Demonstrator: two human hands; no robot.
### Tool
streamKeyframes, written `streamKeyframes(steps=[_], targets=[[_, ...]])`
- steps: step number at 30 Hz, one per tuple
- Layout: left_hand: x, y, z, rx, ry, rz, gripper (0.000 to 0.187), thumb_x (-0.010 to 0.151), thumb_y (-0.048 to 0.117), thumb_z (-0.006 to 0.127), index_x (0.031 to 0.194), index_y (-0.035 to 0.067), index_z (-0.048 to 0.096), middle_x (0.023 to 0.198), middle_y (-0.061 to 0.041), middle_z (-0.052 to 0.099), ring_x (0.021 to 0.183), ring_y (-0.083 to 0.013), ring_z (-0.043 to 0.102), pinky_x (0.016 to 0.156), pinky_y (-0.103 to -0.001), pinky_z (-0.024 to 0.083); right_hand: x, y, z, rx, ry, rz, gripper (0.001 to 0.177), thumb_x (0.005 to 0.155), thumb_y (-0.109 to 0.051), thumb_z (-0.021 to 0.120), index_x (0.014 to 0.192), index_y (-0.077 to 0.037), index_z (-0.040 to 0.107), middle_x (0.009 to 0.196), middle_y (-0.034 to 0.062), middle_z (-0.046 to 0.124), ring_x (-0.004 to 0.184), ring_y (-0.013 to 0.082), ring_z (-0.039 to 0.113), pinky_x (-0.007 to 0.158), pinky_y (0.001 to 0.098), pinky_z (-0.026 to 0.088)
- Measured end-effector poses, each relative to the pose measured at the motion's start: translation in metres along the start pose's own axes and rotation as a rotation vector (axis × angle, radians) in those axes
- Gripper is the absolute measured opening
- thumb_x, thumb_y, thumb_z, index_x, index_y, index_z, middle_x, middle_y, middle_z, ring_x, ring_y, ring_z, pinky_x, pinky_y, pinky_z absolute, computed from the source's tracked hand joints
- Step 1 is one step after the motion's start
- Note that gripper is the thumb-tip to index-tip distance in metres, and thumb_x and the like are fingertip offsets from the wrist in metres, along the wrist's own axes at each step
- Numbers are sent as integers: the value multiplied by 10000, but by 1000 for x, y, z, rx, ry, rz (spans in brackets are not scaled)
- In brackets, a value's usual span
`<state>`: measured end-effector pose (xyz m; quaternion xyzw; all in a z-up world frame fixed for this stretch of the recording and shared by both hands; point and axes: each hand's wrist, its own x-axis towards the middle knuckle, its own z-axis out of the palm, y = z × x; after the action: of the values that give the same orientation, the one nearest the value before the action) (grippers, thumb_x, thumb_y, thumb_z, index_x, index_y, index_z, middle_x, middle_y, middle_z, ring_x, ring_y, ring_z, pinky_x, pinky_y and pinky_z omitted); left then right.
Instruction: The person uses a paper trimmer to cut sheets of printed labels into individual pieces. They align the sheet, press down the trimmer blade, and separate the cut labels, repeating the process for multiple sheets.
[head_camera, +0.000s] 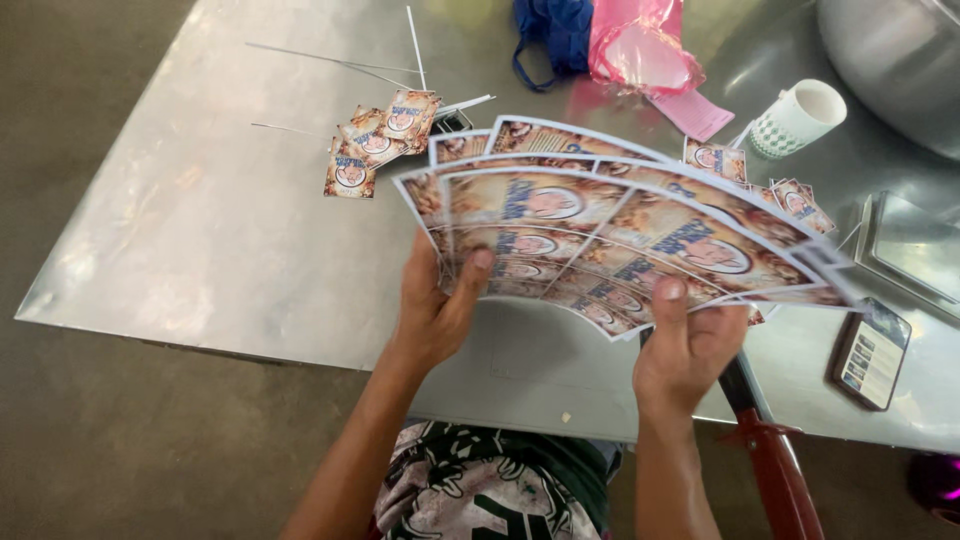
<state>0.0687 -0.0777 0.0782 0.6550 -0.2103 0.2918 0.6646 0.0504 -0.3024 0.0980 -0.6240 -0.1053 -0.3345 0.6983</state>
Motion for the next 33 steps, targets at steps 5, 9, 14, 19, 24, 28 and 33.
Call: streamKeyframes(steps=[5, 9, 14, 19, 24, 28, 33], targets=[[-1, -2, 1, 21, 14, -91, 242, 1068, 85, 637, 1267, 7, 523, 1030, -98, 732, 870, -135, 699, 776, -280, 589, -7, 22, -5, -68, -51, -3, 356, 1070, -155, 718, 1334, 23, 559, 1195, 65, 648, 1060, 117, 600, 966, 269, 488], [11, 7, 10, 38, 19, 33, 273, 1094, 124, 612, 1305, 5, 488, 1064, -101, 714, 883, -119, 660, 809, -277, 556, 1, 14, -6, -97, -32, -129, 265, 1115, -152, 696, 1277, 31, 593, 1153, 70, 669, 1001, 111, 600, 929, 255, 486], [10, 5, 8, 74, 14, 3, 278, 1103, 148, 576, 1323, -5, 500, 1040, -90, 693, 870, -116, 635, 779, -286, 547, 5, 4, 3, 1, -37, -33, 409, 1047, -162, 666, 1379, -7, 485, 1201, 49, 639, 1034, 100, 604, 909, 245, 498], [-1, -14, 20, 29, 97, 12, 172, 1128, 133, 559, 1235, 9, 509, 986, -56, 652, 823, -104, 560, 738, -283, 502, -6, 18, -2, -3, -18, -46, 346, 1110, -131, 663, 1374, 42, 521, 1256, 79, 638, 1044, 93, 585, 976, 248, 481], [-10, -20, 21, 46, 119, -28, 148, 1106, 125, 556, 1177, 4, 508, 905, -49, 643, 738, -91, 548, 661, -265, 481, -11, 25, -4, -48, 2, 45, 405, 1061, -148, 649, 1393, 13, 485, 1228, 58, 626, 1026, 85, 585, 894, 234, 477], [-10, -21, 20, 77, 98, -59, 149, 1094, 125, 566, 1144, 0, 503, 850, -64, 657, 694, -104, 575, 631, -274, 486, -17, 30, -7, -87, -29, -27, 308, 1123, -144, 619, 1363, 14, 512, 1222, 41, 613, 1032, 74, 556, 939, 228, 473], [-10, -24, 19, 133, 98, 7, 149, 1095, 130, 566, 1136, 0, 506, 873, -85, 666, 717, -128, 606, 647, -308, 505, -17, 44, -10, -1, -21, 26, 347, 1094, -152, 622, 1375, 7, 496, 1169, 35, 616, 955, 64, 547, 830, 227, 463]])
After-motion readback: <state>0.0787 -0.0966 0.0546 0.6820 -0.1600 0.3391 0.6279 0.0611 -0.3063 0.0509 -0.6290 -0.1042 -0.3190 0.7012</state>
